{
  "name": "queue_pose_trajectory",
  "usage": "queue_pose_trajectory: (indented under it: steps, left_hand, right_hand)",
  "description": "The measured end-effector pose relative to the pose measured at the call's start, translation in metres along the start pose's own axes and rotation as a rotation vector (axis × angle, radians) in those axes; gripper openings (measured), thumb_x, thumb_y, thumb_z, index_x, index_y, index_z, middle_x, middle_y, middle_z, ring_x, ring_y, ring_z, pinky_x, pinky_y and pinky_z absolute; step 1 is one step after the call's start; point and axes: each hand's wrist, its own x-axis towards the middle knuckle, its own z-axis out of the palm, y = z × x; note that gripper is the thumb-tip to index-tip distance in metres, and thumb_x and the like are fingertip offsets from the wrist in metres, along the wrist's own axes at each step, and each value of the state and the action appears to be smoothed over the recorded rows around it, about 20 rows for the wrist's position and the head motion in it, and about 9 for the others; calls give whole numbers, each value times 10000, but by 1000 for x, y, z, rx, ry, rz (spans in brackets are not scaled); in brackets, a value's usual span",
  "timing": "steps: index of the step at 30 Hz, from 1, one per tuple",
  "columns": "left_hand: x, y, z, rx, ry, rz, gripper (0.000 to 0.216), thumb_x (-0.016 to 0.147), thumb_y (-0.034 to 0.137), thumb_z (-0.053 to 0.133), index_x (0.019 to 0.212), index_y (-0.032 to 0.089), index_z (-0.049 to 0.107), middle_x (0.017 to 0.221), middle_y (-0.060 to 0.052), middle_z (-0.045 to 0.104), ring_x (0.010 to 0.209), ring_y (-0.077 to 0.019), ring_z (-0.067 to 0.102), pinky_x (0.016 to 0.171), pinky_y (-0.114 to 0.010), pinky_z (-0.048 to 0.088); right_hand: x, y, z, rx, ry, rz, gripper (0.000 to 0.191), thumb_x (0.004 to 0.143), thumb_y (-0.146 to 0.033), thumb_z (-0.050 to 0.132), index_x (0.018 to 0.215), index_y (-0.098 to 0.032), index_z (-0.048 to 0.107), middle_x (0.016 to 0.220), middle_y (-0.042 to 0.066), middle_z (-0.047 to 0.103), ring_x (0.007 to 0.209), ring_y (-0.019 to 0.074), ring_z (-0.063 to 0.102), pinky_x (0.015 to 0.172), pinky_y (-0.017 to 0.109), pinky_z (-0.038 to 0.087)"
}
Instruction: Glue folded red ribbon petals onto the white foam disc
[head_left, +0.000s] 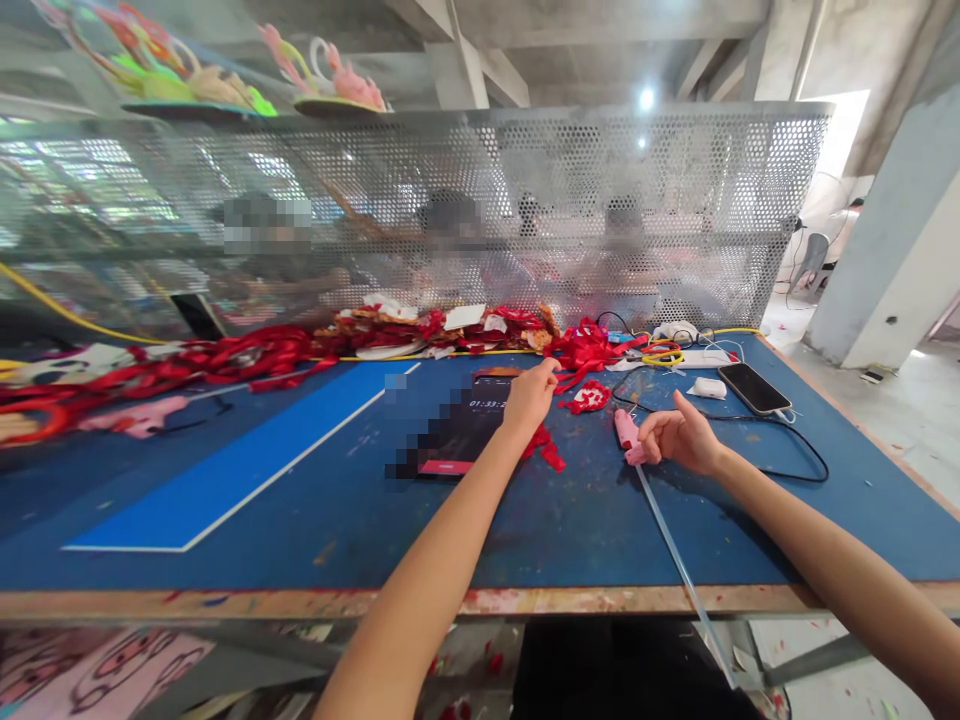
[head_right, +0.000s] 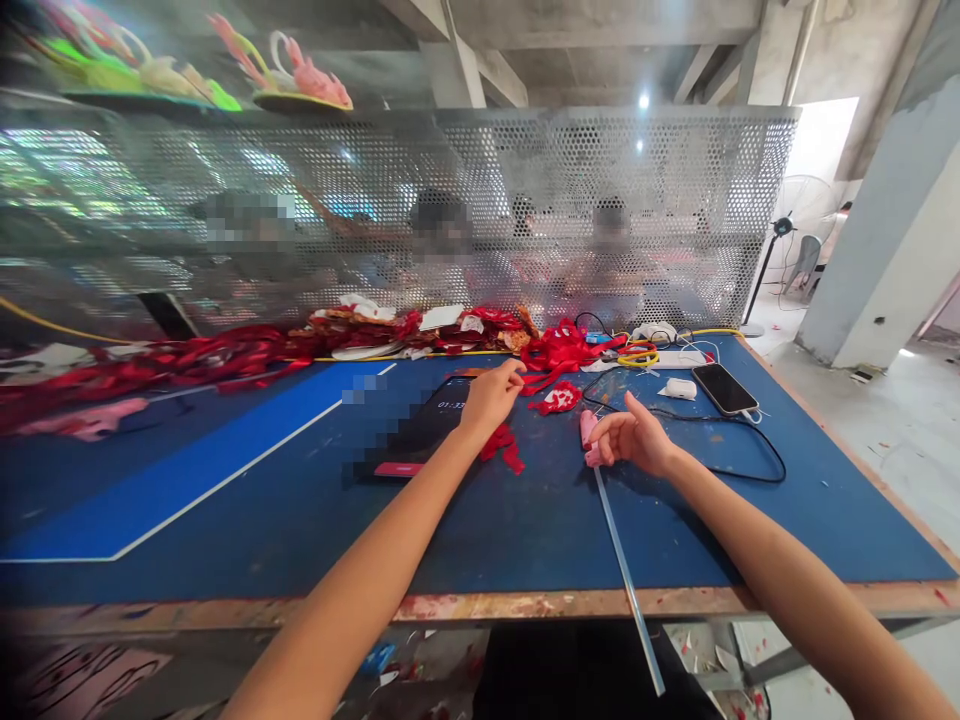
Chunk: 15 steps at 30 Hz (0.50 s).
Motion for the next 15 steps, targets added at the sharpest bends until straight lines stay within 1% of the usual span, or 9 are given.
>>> queue_pose_trajectory:
  steps: [3,7,8,10,12,13,15]
  left_hand:
    - [-1,0,1,-10,-4,-1,296,820,32,524,1037,226,577,883,-24,716,872,-196,680,759,-272,479]
    - [0,-4,5,-30,-43,1,295,823,12,527,1037,210,574,976,-44,704,858,-167,675,780,-273,490]
    - [1,-5,6,-37,-68,6,243,836,41,546,1020,196,586,979,-46,698,834,-157,671,780,-280,499]
    - [1,-7,7,-48,-125,25,108,876,169,579,979,159,612,958,-46,684,801,-144,658,771,-308,524]
    - [1,-7,8,-51,-155,46,171,898,287,572,949,135,633,935,-43,680,815,-149,652,779,-343,536]
    - [1,-6,7,-47,-149,53,181,899,302,569,938,144,649,940,-44,689,843,-160,656,800,-350,531]
    - [0,-3,5,-31,-104,58,137,892,260,569,926,198,686,982,-43,717,921,-188,666,852,-329,503]
  right_hand:
    - [1,0,0,9,-2,3,720,808,-753,348,764,-134,714,515,25,594,495,145,524,704,355,452]
    - [1,1,0,21,-9,4,712,803,-753,356,770,-139,714,512,19,589,508,154,529,782,409,456]
    - [1,1,0,23,-10,5,712,805,-752,354,773,-139,714,512,19,588,510,155,531,792,417,455]
    - [0,1,-1,26,-10,6,715,814,-747,343,777,-136,713,516,21,589,514,157,534,802,425,454]
    - [0,1,-1,29,-8,6,720,818,-746,334,776,-133,711,518,23,588,521,161,541,802,426,456]
    - [0,1,-1,30,-7,6,723,819,-746,331,775,-132,710,519,25,588,524,163,546,799,425,458]
    - [0,1,-1,31,-7,8,730,823,-746,318,773,-131,708,521,26,588,525,164,548,787,421,462]
